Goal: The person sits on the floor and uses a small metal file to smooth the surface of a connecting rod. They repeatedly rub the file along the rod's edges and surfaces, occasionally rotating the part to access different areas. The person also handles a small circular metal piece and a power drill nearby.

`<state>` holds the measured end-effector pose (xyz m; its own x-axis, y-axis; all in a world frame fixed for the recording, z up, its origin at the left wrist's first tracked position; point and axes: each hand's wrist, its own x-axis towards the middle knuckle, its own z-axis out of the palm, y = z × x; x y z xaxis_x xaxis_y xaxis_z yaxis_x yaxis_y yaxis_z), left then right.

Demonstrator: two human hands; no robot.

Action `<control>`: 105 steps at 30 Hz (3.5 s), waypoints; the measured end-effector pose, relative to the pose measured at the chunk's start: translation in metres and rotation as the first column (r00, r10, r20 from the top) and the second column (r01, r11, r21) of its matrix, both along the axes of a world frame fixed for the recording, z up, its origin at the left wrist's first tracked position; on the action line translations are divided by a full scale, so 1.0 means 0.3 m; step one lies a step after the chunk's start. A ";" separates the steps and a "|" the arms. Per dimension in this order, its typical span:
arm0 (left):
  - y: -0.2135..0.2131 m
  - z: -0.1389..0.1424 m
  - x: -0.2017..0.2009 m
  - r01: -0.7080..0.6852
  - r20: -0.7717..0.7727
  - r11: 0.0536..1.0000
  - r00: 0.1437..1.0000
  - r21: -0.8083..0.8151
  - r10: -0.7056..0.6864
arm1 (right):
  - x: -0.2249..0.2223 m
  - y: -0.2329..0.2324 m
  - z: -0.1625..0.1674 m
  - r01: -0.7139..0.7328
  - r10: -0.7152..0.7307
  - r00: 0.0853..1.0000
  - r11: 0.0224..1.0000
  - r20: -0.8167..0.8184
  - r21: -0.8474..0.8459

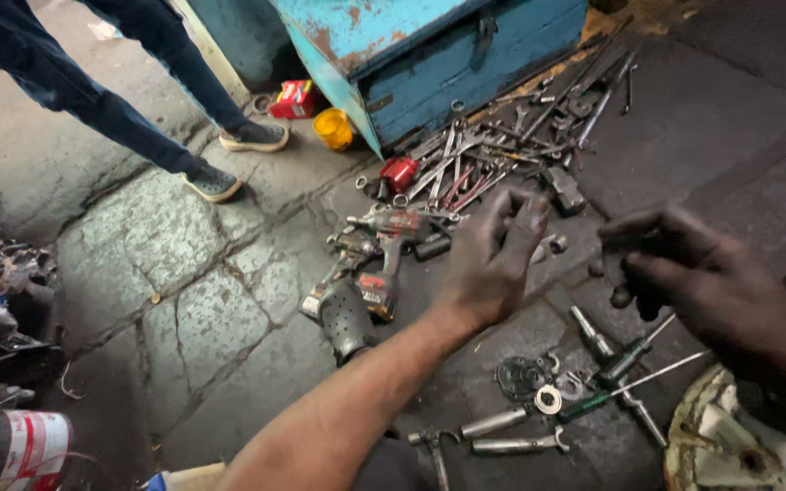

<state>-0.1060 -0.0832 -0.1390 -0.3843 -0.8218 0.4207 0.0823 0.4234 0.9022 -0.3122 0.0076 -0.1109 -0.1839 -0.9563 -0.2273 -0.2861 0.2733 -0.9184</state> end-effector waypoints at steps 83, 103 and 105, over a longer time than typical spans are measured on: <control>-0.020 0.164 0.192 -0.300 -0.029 0.788 0.941 -0.538 0.338 | 0.071 0.006 -0.015 -0.159 -0.074 0.878 0.887 -0.473 -0.433; 0.055 0.057 0.067 0.089 0.073 0.978 0.992 0.189 -0.104 | 0.131 0.034 0.156 -0.085 0.086 0.995 0.996 0.051 -0.020; 0.059 0.068 0.060 0.120 0.039 0.972 0.991 0.201 -0.131 | 0.136 0.028 0.154 -0.063 0.063 0.995 0.998 0.082 0.002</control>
